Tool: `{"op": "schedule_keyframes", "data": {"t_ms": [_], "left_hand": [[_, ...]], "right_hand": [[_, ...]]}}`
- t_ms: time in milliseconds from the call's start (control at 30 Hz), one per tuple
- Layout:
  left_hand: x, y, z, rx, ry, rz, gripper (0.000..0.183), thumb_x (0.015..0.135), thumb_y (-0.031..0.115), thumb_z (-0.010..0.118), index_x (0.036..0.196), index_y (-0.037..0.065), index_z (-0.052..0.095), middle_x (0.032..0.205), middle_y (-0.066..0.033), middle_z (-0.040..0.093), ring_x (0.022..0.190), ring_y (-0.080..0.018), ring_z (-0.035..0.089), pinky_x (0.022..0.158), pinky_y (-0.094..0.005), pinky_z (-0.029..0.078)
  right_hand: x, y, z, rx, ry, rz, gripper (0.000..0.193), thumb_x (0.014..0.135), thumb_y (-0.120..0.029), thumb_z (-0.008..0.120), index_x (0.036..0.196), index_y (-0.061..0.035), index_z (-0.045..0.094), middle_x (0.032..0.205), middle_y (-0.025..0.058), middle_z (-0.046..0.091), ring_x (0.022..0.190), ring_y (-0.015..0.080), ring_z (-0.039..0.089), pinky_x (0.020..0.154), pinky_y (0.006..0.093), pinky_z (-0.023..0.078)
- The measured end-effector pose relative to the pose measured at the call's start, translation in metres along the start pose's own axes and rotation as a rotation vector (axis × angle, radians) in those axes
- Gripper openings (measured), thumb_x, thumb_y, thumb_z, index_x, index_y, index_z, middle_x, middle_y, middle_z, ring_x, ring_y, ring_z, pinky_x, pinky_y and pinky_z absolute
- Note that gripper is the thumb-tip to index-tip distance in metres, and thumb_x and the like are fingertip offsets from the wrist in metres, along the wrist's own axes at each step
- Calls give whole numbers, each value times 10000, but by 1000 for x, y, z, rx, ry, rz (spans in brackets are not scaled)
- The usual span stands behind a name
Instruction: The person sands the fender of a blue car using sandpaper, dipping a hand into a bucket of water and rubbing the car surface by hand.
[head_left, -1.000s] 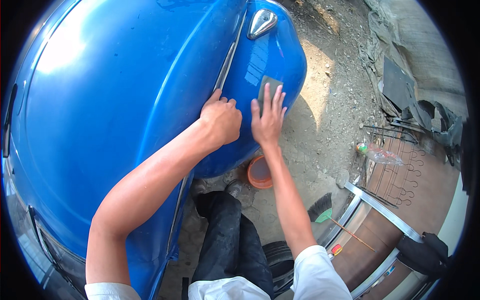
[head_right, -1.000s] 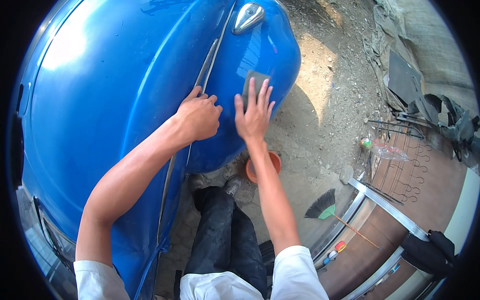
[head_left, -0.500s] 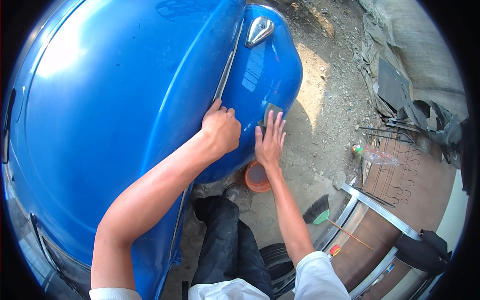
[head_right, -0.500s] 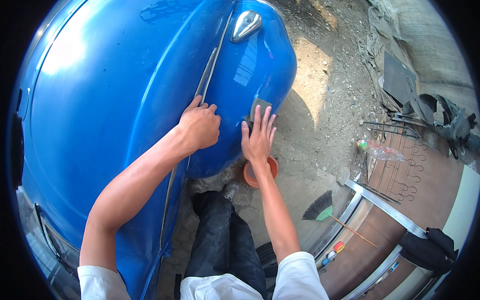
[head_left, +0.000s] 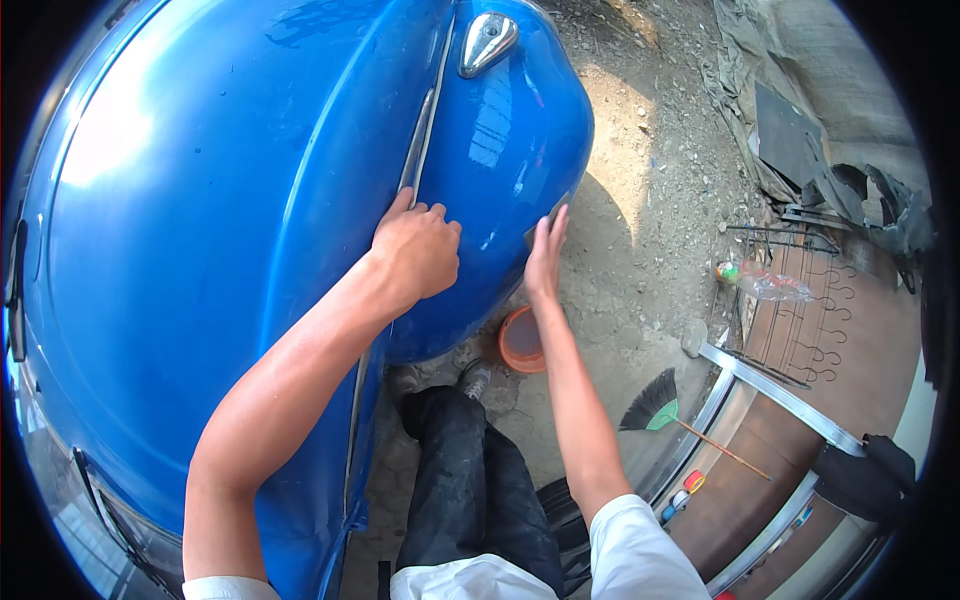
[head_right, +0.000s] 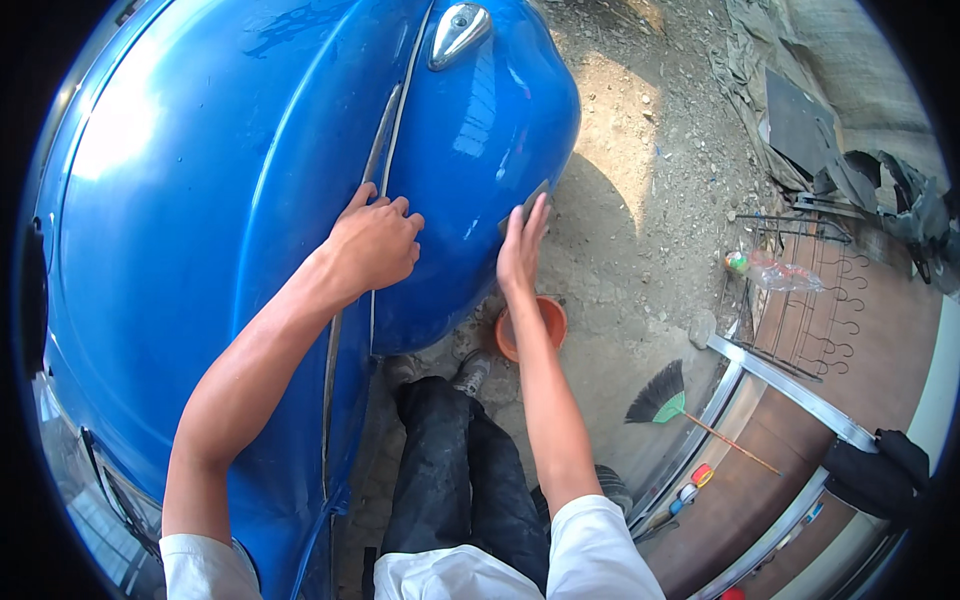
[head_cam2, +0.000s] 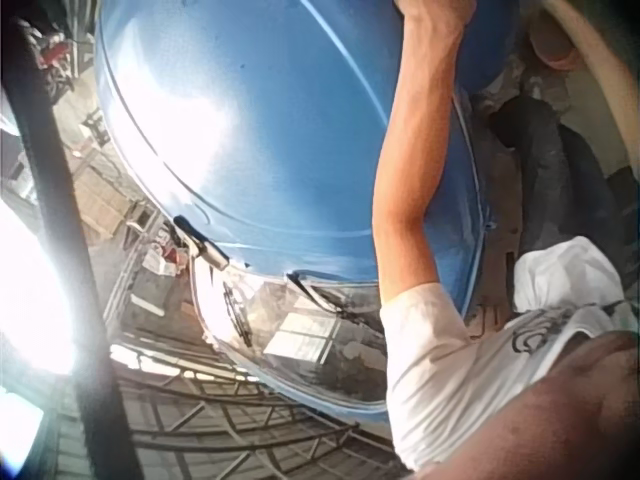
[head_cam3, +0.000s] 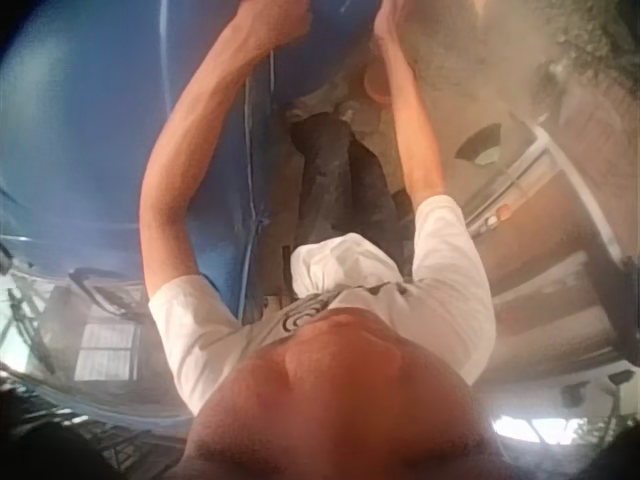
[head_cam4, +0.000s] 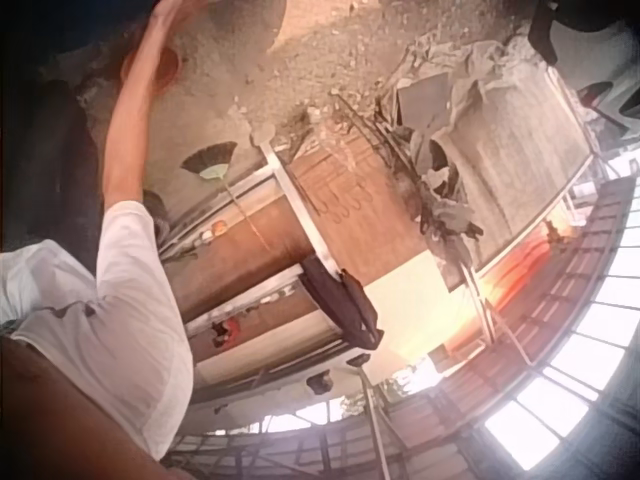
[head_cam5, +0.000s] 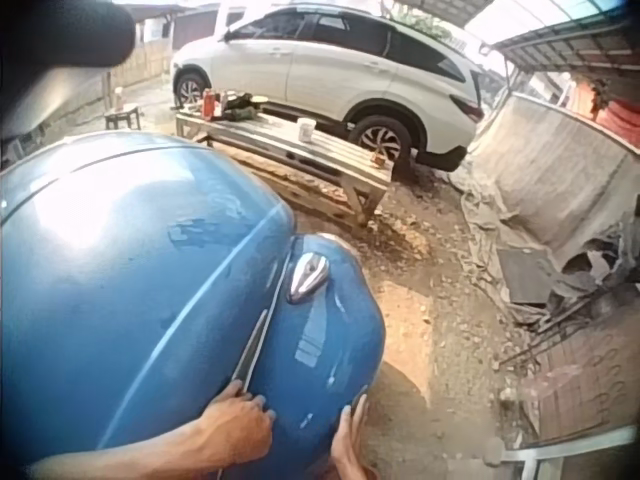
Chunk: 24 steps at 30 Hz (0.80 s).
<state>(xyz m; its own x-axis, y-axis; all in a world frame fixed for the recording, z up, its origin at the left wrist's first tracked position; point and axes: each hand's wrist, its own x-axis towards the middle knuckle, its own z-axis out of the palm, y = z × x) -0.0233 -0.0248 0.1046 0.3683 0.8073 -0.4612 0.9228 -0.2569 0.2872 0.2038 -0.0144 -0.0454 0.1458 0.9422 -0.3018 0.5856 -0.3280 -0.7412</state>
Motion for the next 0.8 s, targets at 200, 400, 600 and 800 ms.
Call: {"op": "schedule_keyframes", "data": {"t_ms": [200,400,600,800], "left_hand": [[-14,-15,5,24,-13,-30,278,910,216,558,1078,30,678,1068,-164,649,1089,-300,623,1141,-489,273],[-7,-3,-7,233,-246,5,317,881,237,549,1072,60,730,1310,-133,581,1228,-255,545,1189,-460,201],[-14,-13,0,325,-305,61,336,886,243,530,1095,87,741,1469,-108,476,1295,-221,489,1213,-442,147],[-7,-4,-2,294,-322,48,336,886,212,522,1114,73,725,1393,-116,533,1256,-231,521,1206,-451,165]], "right_hand": [[-33,-71,27,-245,8,-136,762,988,-614,333,1584,-181,138,1626,230,34,1492,439,56,1157,634,92],[-56,-55,14,-472,-43,-228,641,1010,-565,316,1565,-252,250,1640,152,103,1497,429,50,1134,677,26],[-51,-98,41,-480,-30,-450,527,1031,-481,328,1511,-271,388,1627,130,188,1493,421,104,1140,675,37],[-53,-67,14,-629,-52,-400,510,1037,-456,317,1516,-288,373,1626,104,206,1488,438,105,1131,691,52]]}}
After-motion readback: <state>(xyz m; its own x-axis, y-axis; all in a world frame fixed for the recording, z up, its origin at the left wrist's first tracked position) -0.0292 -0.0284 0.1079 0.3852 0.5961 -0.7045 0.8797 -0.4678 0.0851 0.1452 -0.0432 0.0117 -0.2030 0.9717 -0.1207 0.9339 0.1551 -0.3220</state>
